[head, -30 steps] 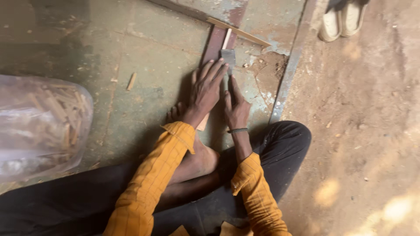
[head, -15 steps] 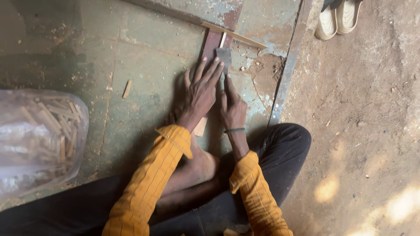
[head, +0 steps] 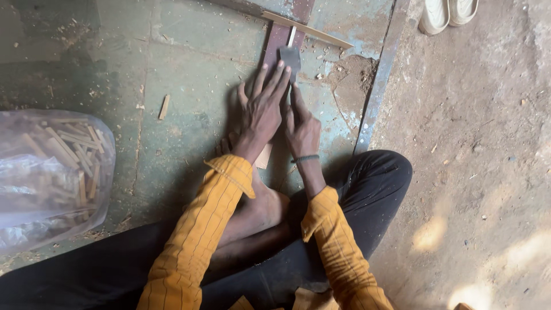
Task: The person sits on the floor holding a chisel and shaves small wooden sticks against a board to shape their ends, then places the finished sticks into a plastic bag beside them, repeating the process one stick at a time.
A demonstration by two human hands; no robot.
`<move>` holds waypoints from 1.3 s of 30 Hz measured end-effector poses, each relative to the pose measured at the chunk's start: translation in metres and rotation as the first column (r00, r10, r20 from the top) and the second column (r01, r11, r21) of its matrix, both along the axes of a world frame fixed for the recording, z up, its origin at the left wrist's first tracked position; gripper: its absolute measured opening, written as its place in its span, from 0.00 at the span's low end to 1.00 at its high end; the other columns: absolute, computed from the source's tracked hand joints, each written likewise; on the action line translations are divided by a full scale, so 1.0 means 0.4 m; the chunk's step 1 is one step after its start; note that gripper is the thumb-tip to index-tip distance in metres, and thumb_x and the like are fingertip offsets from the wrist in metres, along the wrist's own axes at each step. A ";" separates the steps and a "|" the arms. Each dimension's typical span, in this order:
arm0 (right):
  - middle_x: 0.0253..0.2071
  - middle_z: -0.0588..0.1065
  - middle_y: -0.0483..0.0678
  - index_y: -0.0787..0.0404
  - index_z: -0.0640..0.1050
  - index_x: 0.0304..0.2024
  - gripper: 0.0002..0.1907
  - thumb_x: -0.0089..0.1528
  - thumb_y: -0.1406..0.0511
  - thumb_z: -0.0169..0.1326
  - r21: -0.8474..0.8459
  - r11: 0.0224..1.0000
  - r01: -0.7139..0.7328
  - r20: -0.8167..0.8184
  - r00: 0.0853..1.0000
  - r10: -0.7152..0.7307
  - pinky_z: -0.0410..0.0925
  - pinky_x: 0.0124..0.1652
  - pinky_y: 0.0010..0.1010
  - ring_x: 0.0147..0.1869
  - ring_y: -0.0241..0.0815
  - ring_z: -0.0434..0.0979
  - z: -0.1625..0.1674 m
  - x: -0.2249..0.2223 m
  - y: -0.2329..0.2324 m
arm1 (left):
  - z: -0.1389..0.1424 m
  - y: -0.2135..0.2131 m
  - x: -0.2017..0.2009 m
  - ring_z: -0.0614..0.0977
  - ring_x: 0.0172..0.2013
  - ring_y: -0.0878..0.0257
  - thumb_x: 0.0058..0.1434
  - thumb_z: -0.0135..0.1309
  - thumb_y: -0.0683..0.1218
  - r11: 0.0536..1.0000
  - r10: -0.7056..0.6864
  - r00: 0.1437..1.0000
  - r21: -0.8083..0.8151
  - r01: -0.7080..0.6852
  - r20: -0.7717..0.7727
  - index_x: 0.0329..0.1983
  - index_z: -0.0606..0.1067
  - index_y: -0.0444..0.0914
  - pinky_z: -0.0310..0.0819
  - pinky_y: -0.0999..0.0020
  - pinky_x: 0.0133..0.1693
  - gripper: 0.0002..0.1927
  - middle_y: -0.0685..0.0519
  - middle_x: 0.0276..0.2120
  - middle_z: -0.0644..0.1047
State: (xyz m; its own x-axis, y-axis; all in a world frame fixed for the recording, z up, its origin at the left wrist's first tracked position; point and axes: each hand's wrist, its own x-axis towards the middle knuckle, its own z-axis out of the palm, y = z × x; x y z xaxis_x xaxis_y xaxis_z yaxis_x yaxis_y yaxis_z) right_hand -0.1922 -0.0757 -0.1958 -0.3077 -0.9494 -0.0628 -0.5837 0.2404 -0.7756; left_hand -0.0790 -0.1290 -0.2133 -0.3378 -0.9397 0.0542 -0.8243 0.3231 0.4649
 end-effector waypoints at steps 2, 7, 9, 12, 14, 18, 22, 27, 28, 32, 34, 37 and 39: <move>0.48 0.77 0.65 0.51 0.68 0.71 0.27 0.68 0.63 0.51 -0.048 0.999 -0.001 0.013 1.000 0.001 0.74 0.44 0.48 0.51 0.63 0.79 -0.007 -0.005 -0.023 | 0.009 -0.029 -0.011 0.55 0.76 0.60 0.64 0.51 0.41 1.000 -0.011 1.000 0.027 0.010 0.024 0.78 0.56 0.53 0.44 0.30 0.66 0.39 0.63 0.77 0.55; 0.56 0.75 0.64 0.52 0.68 0.70 0.26 0.69 0.64 0.51 -0.208 0.978 -0.031 0.002 0.999 0.032 0.75 0.47 0.47 0.55 0.64 0.77 -0.033 -0.016 -0.086 | 0.026 -0.107 -0.037 0.53 0.76 0.58 0.63 0.53 0.42 0.999 -0.026 0.999 0.045 0.025 0.030 0.78 0.55 0.52 0.42 0.26 0.66 0.40 0.63 0.77 0.53; 0.54 0.76 0.64 0.52 0.68 0.70 0.26 0.69 0.63 0.51 -0.179 0.984 -0.001 -0.006 1.000 0.000 0.74 0.45 0.47 0.52 0.65 0.78 -0.034 -0.011 -0.086 | 0.025 -0.113 -0.033 0.52 0.75 0.57 0.63 0.53 0.43 0.997 -0.037 0.999 0.063 0.034 0.036 0.77 0.55 0.53 0.41 0.25 0.65 0.40 0.63 0.76 0.53; 0.49 0.77 0.66 0.51 0.68 0.71 0.26 0.69 0.63 0.51 -0.120 0.992 0.048 0.002 0.999 -0.048 0.74 0.43 0.47 0.50 0.64 0.80 -0.036 -0.004 -0.045 | 0.014 -0.083 -0.019 0.52 0.75 0.59 0.61 0.52 0.40 0.997 -0.055 0.994 0.053 0.050 0.094 0.78 0.55 0.54 0.40 0.26 0.65 0.42 0.65 0.77 0.54; 0.48 0.78 0.66 0.51 0.68 0.71 0.26 0.69 0.63 0.51 -0.127 0.991 0.049 0.021 0.999 -0.047 0.74 0.43 0.46 0.48 0.62 0.82 -0.027 -0.002 -0.013 | 0.008 -0.053 -0.012 0.53 0.76 0.60 0.62 0.51 0.38 0.998 -0.055 0.994 0.010 0.054 0.100 0.79 0.55 0.55 0.40 0.29 0.67 0.43 0.66 0.78 0.54; 0.44 0.79 0.66 0.51 0.68 0.70 0.27 0.67 0.64 0.51 -0.136 0.990 0.021 0.027 0.999 -0.018 0.75 0.42 0.45 0.43 0.60 0.85 -0.004 0.012 0.029 | 0.000 0.012 0.000 0.54 0.76 0.59 0.62 0.53 0.41 1.000 -0.010 1.000 -0.002 0.010 -0.024 0.78 0.55 0.53 0.39 0.32 0.68 0.41 0.64 0.77 0.55; 0.39 0.79 0.67 0.50 0.68 0.71 0.29 0.66 0.64 0.51 0.005 0.999 0.033 -0.007 0.999 -0.033 0.72 0.38 0.48 0.39 0.62 0.82 0.006 0.031 0.034 | 0.000 0.027 0.008 0.55 0.75 0.58 0.63 0.54 0.41 0.999 0.016 0.999 0.051 -0.014 -0.032 0.78 0.56 0.52 0.39 0.30 0.65 0.41 0.63 0.77 0.55; 0.41 0.78 0.66 0.51 0.68 0.71 0.28 0.66 0.64 0.51 -0.005 1.000 0.029 0.019 0.999 -0.029 0.73 0.39 0.47 0.43 0.63 0.81 0.004 0.023 0.009 | 0.003 -0.001 0.000 0.55 0.75 0.58 0.61 0.55 0.41 0.997 0.000 1.000 0.076 0.003 -0.028 0.78 0.55 0.53 0.40 0.30 0.65 0.43 0.63 0.76 0.55; 0.43 0.79 0.65 0.51 0.68 0.71 0.28 0.67 0.65 0.52 -0.018 1.000 0.025 0.021 0.999 -0.024 0.74 0.39 0.47 0.44 0.64 0.81 0.001 0.021 -0.001 | 0.003 -0.011 -0.004 0.55 0.75 0.58 0.61 0.55 0.40 0.998 -0.003 0.999 0.066 0.005 -0.036 0.78 0.55 0.53 0.40 0.31 0.66 0.43 0.63 0.77 0.55; 0.49 0.77 0.65 0.52 0.66 0.72 0.28 0.68 0.66 0.51 -0.113 0.994 0.010 0.033 0.999 -0.006 0.75 0.43 0.47 0.48 0.63 0.82 -0.019 0.014 -0.037 | -0.003 -0.057 -0.018 0.55 0.76 0.58 0.60 0.54 0.39 0.996 -0.025 1.000 0.082 0.025 -0.004 0.79 0.54 0.53 0.41 0.29 0.66 0.44 0.63 0.77 0.55; 0.53 0.76 0.65 0.53 0.64 0.73 0.29 0.68 0.67 0.49 -0.197 0.980 -0.033 0.046 0.998 0.042 0.75 0.47 0.47 0.51 0.64 0.81 -0.028 0.013 -0.052 | -0.004 -0.081 -0.021 0.54 0.76 0.57 0.60 0.54 0.38 0.996 -0.038 0.999 0.075 0.039 -0.011 0.78 0.54 0.53 0.42 0.29 0.65 0.44 0.63 0.77 0.55; 0.58 0.75 0.64 0.52 0.65 0.73 0.28 0.70 0.67 0.50 -0.258 0.966 -0.018 -0.007 1.000 0.017 0.76 0.50 0.47 0.55 0.65 0.79 -0.036 0.016 -0.086 | 0.004 -0.117 -0.030 0.53 0.76 0.58 0.58 0.54 0.36 0.999 -0.031 0.995 -0.037 0.034 0.098 0.80 0.54 0.54 0.39 0.26 0.67 0.47 0.64 0.77 0.55; 0.54 0.76 0.63 0.51 0.66 0.72 0.28 0.68 0.66 0.50 -0.114 0.992 0.049 0.011 0.999 -0.048 0.75 0.46 0.49 0.51 0.65 0.80 -0.028 0.023 -0.096 | 0.014 -0.127 -0.030 0.52 0.75 0.56 0.58 0.56 0.39 0.996 -0.057 0.998 0.075 0.054 0.038 0.78 0.54 0.54 0.38 0.25 0.66 0.45 0.64 0.76 0.54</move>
State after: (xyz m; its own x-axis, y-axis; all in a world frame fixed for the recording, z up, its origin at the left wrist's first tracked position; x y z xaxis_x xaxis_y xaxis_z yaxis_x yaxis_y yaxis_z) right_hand -0.1828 -0.1141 -0.2069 -0.3535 -0.9345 0.0422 -0.5672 0.1783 -0.8040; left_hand -0.0910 -0.1799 -0.2077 -0.3899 -0.9204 -0.0293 -0.8245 0.3347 0.4563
